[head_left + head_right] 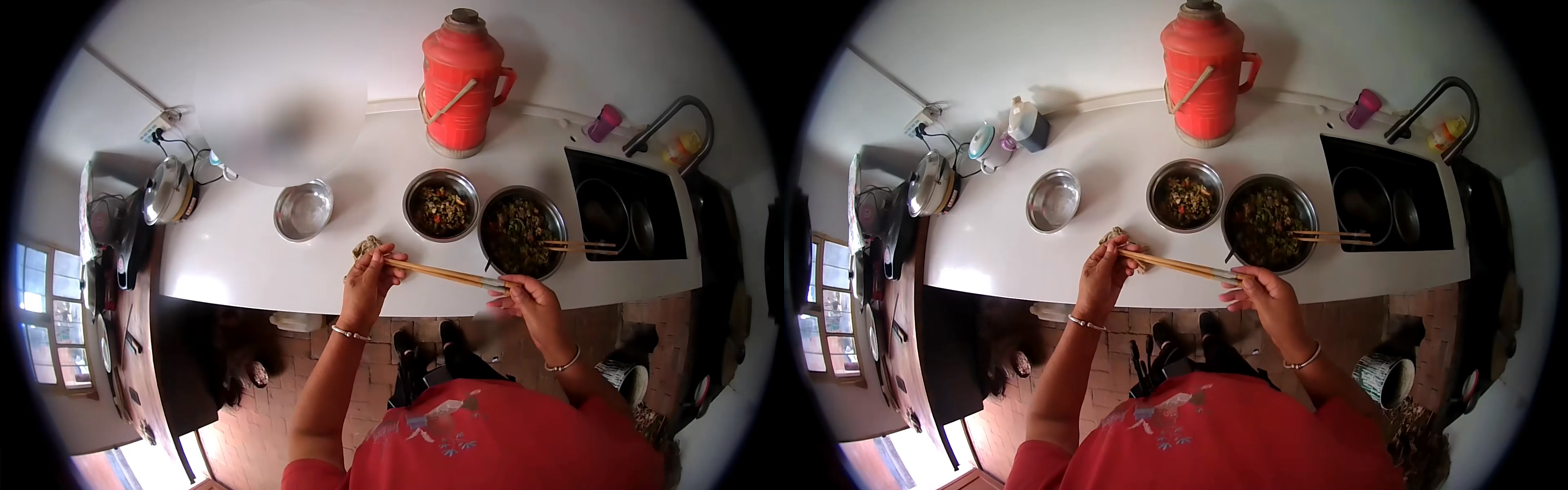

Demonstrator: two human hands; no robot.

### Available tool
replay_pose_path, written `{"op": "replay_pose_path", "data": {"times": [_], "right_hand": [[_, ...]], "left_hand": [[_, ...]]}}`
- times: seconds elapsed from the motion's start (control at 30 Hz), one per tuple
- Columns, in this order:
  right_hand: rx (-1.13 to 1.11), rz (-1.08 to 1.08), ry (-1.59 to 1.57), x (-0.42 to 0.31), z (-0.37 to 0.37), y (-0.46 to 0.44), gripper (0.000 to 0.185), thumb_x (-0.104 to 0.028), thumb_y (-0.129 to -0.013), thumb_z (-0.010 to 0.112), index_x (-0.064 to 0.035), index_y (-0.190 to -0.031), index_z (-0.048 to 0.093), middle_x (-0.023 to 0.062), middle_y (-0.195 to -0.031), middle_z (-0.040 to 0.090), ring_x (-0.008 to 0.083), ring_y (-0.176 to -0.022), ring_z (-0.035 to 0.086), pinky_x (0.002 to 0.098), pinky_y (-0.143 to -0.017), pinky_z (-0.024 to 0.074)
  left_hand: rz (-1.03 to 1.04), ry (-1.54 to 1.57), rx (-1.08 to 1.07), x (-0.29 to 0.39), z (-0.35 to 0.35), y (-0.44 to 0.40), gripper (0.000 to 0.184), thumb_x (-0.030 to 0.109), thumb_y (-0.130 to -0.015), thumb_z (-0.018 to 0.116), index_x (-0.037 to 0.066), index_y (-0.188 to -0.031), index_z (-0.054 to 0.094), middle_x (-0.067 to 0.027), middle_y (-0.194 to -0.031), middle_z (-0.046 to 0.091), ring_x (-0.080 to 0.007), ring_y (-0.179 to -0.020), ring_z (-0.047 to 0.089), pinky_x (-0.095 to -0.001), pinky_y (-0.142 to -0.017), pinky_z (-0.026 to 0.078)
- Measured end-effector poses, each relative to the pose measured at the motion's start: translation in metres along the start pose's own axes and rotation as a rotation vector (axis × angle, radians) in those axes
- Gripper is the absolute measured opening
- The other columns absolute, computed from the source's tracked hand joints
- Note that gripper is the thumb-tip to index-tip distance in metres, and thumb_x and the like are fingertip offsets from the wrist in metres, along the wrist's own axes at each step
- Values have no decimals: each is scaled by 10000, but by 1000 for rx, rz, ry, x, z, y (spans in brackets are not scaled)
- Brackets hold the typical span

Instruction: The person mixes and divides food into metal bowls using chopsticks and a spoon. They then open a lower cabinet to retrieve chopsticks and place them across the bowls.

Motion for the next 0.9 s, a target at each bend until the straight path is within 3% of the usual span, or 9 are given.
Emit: {"op": "replay_pose_path", "data": {"times": [0.07, 0.1, 0.2, 0.3, 0.5, 0.57, 0.77, 0.83, 0.9], "right_hand": [[-20, -11, 160, 4, 3, 4, 260, -110, -959, 438, 63, -1136, 519, 75, -830, 589, 156, -731, 635, 249, -635, 524], [-16, -17, 162, 7, 3, 5, 260, -110, -959, 438, 63, -1136, 519, 75, -830, 589, 156, -731, 635, 249, -635, 524], [-27, 168, 180, 44, 5, 5, 218, -153, -940, 501, 30, -1032, 576, 15, -716, 576, 59, -549, 490, 195, -508, 421], [-34, 268, 65, 85, 12, 5, 202, -169, -939, 506, 10, -987, 583, 16, -720, 576, 56, -550, 496, 189, -502, 414], [54, 297, -350, 145, 42, -28, 178, -154, -926, 520, 3, -1000, 561, 24, -719, 551, 98, -557, 490, 235, -520, 421], [236, 118, -605, 151, 36, -52, 179, -145, -922, 527, 13, -999, 560, 38, -726, 552, 109, -566, 492, 234, -525, 420], [406, 8, -581, 150, 25, -94, 141, -102, -910, 538, 7, -993, 565, 41, -752, 550, 107, -634, 502, 220, -568, 430], [387, 15, -579, 149, 25, -102, 114, -102, -902, 552, -14, -972, 569, 32, -768, 558, 94, -644, 499, 208, -572, 426], [398, 33, -577, 154, 21, -108, 108, -112, -904, 551, -40, -980, 573, 27, -780, 570, 90, -640, 498, 206, -573, 424]], "left_hand": [[-44, -12, -22, 1, -1, -2, 255, 161, -963, 445, -23, -1112, 540, -131, -981, 640, -125, -712, 604, -222, -644, 496], [-41, -10, -29, 4, -5, -4, 255, 161, -963, 445, -23, -1112, 540, -131, -981, 640, -125, -712, 604, -222, -644, 496], [-106, -140, 1, 2, -27, -14, 219, 124, -940, 489, -23, -1087, 558, -128, -976, 642, -122, -701, 604, -221, -651, 501], [-83, -148, -20, 9, -37, -22, 179, 82, -916, 523, -24, -1052, 572, -122, -967, 642, -119, -710, 613, -222, -671, 515], [62, 12, 229, 18, -80, -29, 216, 49, -899, 527, -36, -1097, 516, -136, -966, 615, -173, -809, 621, -253, -741, 532], [11, -31, 279, 4, -108, -25, 242, 50, -891, 531, -44, -1110, 490, -138, -965, 608, -192, -838, 622, -265, -756, 531], [12, -343, 312, -16, -150, -10, 284, 54, -885, 525, -85, -1130, 491, -143, -974, 618, -174, -828, 619, -276, -751, 528], [-20, -411, 348, -20, -153, -6, 323, 62, -863, 553, -74, -1150, 498, -142, -981, 622, -179, -839, 620, -284, -756, 524], [47, -680, 389, -15, -151, -3, 359, 86, -837, 591, -26, -1170, 513, -138, -979, 630, -188, -842, 621, -289, -767, 522]]}}
Point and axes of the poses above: each hand's wrist, its own y-axis away from the middle knuckle, its own z-axis out of the palm, x = y × z, the point moved 8 cm from there along -y, towards the middle knuckle
